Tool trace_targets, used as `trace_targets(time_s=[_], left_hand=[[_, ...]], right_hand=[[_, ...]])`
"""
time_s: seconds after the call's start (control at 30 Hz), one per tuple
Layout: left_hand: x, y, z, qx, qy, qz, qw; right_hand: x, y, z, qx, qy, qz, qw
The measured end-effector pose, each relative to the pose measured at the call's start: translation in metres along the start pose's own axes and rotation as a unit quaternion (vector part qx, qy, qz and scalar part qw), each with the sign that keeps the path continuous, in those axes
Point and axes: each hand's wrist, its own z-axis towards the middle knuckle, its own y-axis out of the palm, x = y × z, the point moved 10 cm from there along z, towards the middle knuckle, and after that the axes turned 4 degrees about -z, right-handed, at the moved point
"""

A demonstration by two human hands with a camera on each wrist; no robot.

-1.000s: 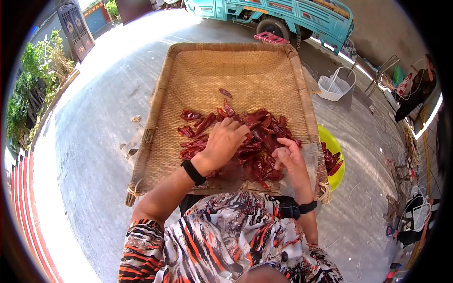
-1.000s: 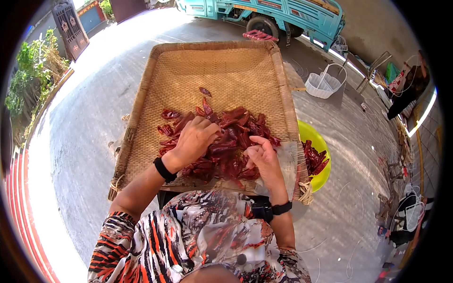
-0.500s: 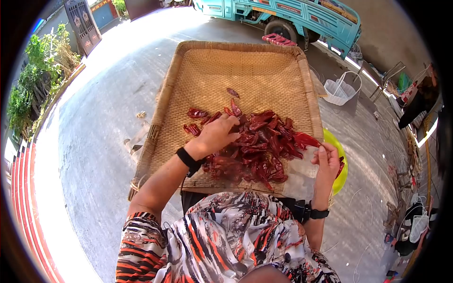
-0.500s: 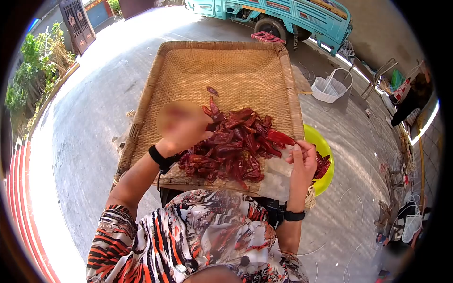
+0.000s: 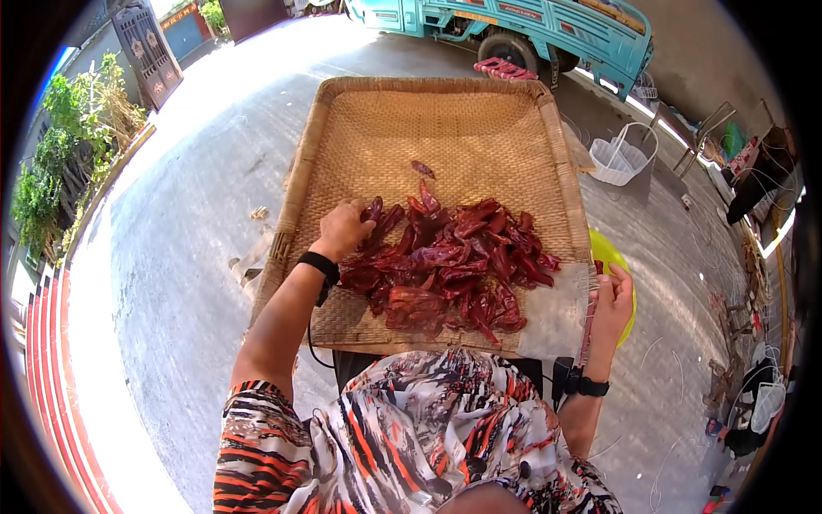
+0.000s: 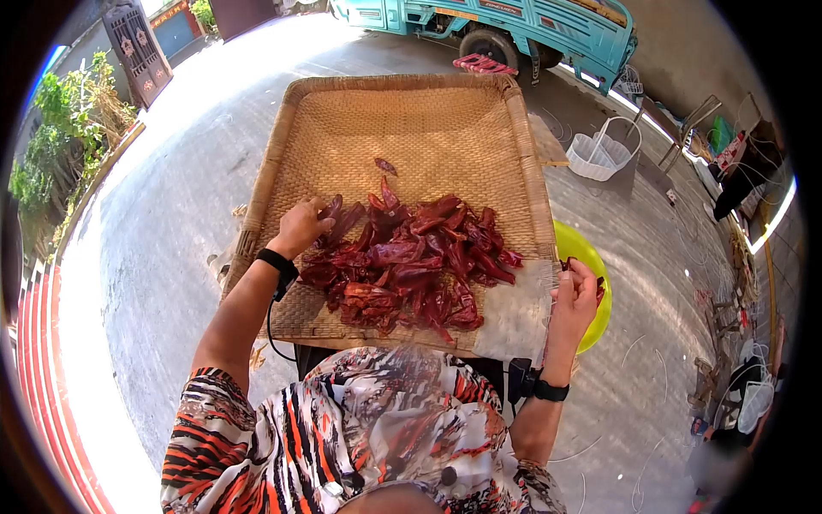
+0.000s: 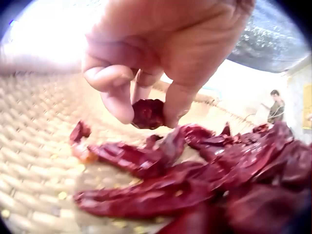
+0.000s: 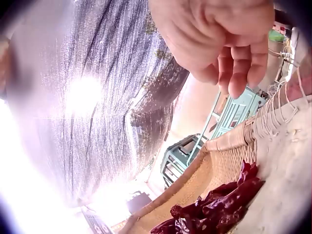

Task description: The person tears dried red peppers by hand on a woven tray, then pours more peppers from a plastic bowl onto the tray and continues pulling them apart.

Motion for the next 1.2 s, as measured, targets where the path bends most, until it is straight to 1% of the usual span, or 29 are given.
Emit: trace_targets(time_s=[0.1, 0.17, 0.23, 0.27, 0.3, 0.33, 0.37, 0.43, 0.47, 0.5, 0.57, 0.6, 0.63, 0.67, 0.7, 0.73, 0.77, 0.83, 0.87, 0.9, 0.93, 0.97, 1.0, 1.03, 1.1, 1.17, 1.2], left_hand=[[0.071, -0.008, -0.024, 0.015, 0.166, -0.089, 0.982], [0.123, 0.002, -0.049, 0.015, 0.325, -0.140, 0.935], [0.172, 0.005, -0.079, -0.111, 0.350, -0.220, 0.904], [0.185, 0.014, -0.086, -0.174, 0.326, -0.278, 0.887], [0.196, 0.022, -0.093, -0.236, 0.299, -0.334, 0.862], [0.207, 0.012, -0.101, -0.237, 0.297, -0.382, 0.842], [0.209, 0.013, -0.101, -0.267, 0.266, -0.394, 0.838], [0.209, 0.020, -0.099, -0.326, 0.201, -0.414, 0.826], [0.203, 0.026, -0.089, -0.315, 0.201, -0.405, 0.835], [0.195, 0.029, -0.080, -0.303, 0.198, -0.417, 0.834], [0.188, 0.016, -0.062, -0.241, 0.236, -0.336, 0.879], [0.175, 0.020, -0.043, -0.176, 0.276, -0.288, 0.900], [0.165, 0.021, -0.027, -0.185, 0.236, -0.258, 0.918], [0.155, 0.024, -0.009, -0.175, 0.219, -0.197, 0.939], [0.138, 0.031, 0.009, -0.177, 0.198, -0.214, 0.940], [0.142, 0.034, 0.008, -0.204, 0.196, -0.143, 0.948], [0.137, 0.032, 0.020, -0.176, 0.184, -0.079, 0.964], [0.121, 0.032, 0.055, -0.120, 0.156, 0.050, 0.979], [0.113, 0.041, 0.072, -0.108, 0.154, 0.057, 0.980], [0.101, 0.056, 0.091, -0.096, 0.152, 0.064, 0.982], [0.100, 0.058, 0.096, -0.084, 0.149, 0.070, 0.983], [0.096, 0.067, 0.099, -0.097, 0.122, 0.072, 0.985], [0.101, 0.062, 0.097, -0.110, 0.095, 0.074, 0.987], [0.103, 0.058, 0.095, -0.121, 0.067, 0.075, 0.988], [0.106, 0.065, 0.098, -0.150, 0.078, 0.108, 0.980], [0.102, 0.078, 0.104, -0.169, 0.097, 0.142, 0.971], [0.098, 0.080, 0.107, -0.128, 0.115, 0.118, 0.978]], right_hand=[[-0.022, 0.045, -0.017, -0.098, -0.031, 0.036, 0.994], [-0.045, 0.087, -0.043, -0.217, 0.010, 0.024, 0.976], [-0.070, 0.115, -0.065, -0.294, -0.043, 0.029, 0.954], [-0.082, 0.126, -0.076, -0.331, -0.069, 0.031, 0.941], [-0.095, 0.132, -0.084, -0.343, -0.088, 0.024, 0.935], [-0.087, 0.135, -0.087, -0.336, -0.034, 0.099, 0.936], [-0.077, 0.136, -0.088, -0.326, 0.020, 0.173, 0.929], [-0.074, 0.124, -0.078, -0.304, 0.005, 0.127, 0.944], [-0.072, 0.116, -0.072, -0.292, -0.002, 0.105, 0.951], [-0.066, 0.107, -0.064, -0.268, -0.003, 0.111, 0.957], [-0.052, 0.087, -0.047, -0.218, -0.005, 0.124, 0.968], [-0.051, 0.072, -0.038, -0.174, -0.010, 0.114, 0.978], [-0.053, 0.054, -0.028, -0.130, -0.014, 0.103, 0.986], [-0.050, 0.036, -0.019, -0.086, -0.019, 0.091, 0.992], [-0.036, 0.018, -0.010, -0.029, -0.020, 0.149, 0.988], [-0.032, -0.002, -0.004, 0.008, -0.019, 0.105, 0.994], [-0.027, -0.021, 0.001, 0.045, -0.019, 0.061, 0.997], [0.008, -0.050, 0.014, 0.079, 0.011, 0.073, 0.994], [0.022, -0.059, 0.016, 0.096, 0.026, 0.078, 0.992], [0.033, -0.063, 0.014, 0.108, 0.058, 0.074, 0.990], [0.043, -0.066, 0.012, 0.120, 0.090, 0.070, 0.986], [0.054, -0.069, 0.009, 0.131, 0.122, 0.065, 0.982], [0.066, -0.068, 0.007, 0.128, 0.123, 0.075, 0.981], [0.071, -0.062, 0.007, 0.105, 0.118, 0.076, 0.985], [0.071, -0.047, 0.010, 0.058, 0.102, 0.078, 0.990], [0.055, -0.035, 0.008, 0.047, 0.072, 0.062, 0.994], [0.055, -0.032, 0.008, 0.042, 0.060, 0.059, 0.996]])
